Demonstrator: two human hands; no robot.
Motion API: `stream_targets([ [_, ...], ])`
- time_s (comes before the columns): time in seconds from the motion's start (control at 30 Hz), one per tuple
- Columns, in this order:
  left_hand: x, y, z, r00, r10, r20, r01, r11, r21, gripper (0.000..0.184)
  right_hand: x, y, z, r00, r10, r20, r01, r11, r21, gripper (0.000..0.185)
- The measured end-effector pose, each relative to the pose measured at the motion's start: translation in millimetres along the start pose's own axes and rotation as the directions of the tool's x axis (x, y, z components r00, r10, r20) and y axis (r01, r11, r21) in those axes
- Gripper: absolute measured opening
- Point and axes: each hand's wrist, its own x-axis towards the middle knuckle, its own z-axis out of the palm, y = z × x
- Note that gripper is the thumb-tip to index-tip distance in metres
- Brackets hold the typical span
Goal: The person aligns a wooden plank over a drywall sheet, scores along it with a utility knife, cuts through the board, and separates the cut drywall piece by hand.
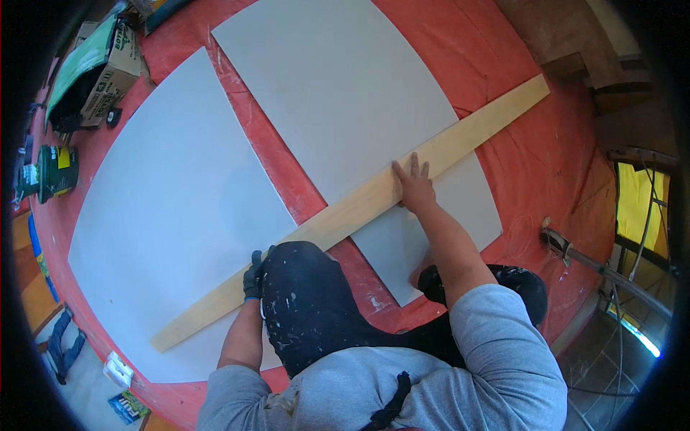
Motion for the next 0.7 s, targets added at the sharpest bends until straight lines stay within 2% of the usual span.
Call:
stream_targets([
  [0.33,-0.4,13.9,-9.9,0.998,-0.068,0.0,0.068,0.994,-0.084,0.066,-0.6,-6.3,-13.3,0.999,0.019,0.046,-0.021,0.999,0.046,0.122],
  [0.37,-1.0,15.8,-11.0,0.999,-0.051,0.001,0.051,0.997,-0.062,0.066,-3.6,-7.7,-17.7,0.998,0.017,0.062,-0.02,0.998,0.052,0.115],
  [0.43,-4.7,15.1,-9.6,0.997,0.079,0.017,-0.08,0.987,0.142,0.062,-10.4,-10.2,-30.5,0.996,0.016,0.089,-0.021,0.998,0.063,0.103],
  [0.5,-5.0,19.7,-11.7,0.997,0.071,0.019,-0.074,0.983,0.168,0.059,-6.9,-9.1,-22.1,0.999,0.016,0.05,-0.02,0.998,0.067,0.112],
  [0.53,-6.3,23.6,-15.2,1.0,-0.001,0.011,0.0,0.996,0.093,0.057,-5.7,-8.9,-18.9,0.999,0.019,0.031,-0.021,0.997,0.068,0.116],
  [0.6,-10.6,28.8,-22.6,0.999,0.042,-0.013,-0.041,0.996,0.077,0.053,-5.7,-8.1,-20.2,0.998,0.021,0.057,-0.023,0.999,0.045,0.124],
  [0.63,-13.2,30.5,-26.4,0.987,0.159,-0.026,-0.154,0.978,0.139,0.052,-6.4,-9.4,-23.7,0.997,0.022,0.07,-0.024,0.999,0.033,0.127],
  [0.7,-13.7,30.6,-27.1,0.989,0.148,-0.019,-0.145,0.984,0.102,0.052,-6.1,-9.0,-19.4,0.999,0.017,0.046,-0.018,0.999,0.028,0.128],
])
